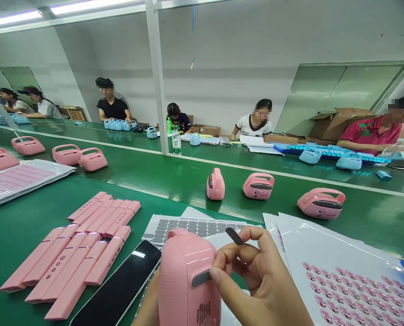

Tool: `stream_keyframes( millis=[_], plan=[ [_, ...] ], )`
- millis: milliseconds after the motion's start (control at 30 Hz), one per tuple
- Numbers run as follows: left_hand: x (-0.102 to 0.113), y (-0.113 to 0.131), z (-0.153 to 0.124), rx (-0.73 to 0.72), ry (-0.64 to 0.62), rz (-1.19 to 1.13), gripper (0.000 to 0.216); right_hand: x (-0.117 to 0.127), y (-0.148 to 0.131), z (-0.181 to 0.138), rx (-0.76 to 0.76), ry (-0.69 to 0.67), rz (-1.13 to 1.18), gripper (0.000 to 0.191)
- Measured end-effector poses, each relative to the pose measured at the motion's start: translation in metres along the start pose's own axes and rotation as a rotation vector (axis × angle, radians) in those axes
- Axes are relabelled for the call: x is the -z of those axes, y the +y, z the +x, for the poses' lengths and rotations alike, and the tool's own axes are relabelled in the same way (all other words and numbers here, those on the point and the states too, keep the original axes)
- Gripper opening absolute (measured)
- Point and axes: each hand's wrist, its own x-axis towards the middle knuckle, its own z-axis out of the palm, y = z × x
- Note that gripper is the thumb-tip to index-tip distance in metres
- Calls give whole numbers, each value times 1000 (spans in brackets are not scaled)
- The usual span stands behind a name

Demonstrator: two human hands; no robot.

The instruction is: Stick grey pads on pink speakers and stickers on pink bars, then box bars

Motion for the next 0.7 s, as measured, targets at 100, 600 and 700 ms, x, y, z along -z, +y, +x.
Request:
stream_keyframes(
  millis=[100, 600, 700],
  plan=[
    [2, -1, 0, 1, 9, 0, 28, -1, 1, -1, 7, 12, -2, 35],
    [20, -25, -5, -30, 182, -86, 28, 20, 7, 20, 184, 116, -418, 27],
    [28, -23, -4, -67, 191, -95, 25, 24, 5, 21, 213, -120, -380, 9]
  ],
)
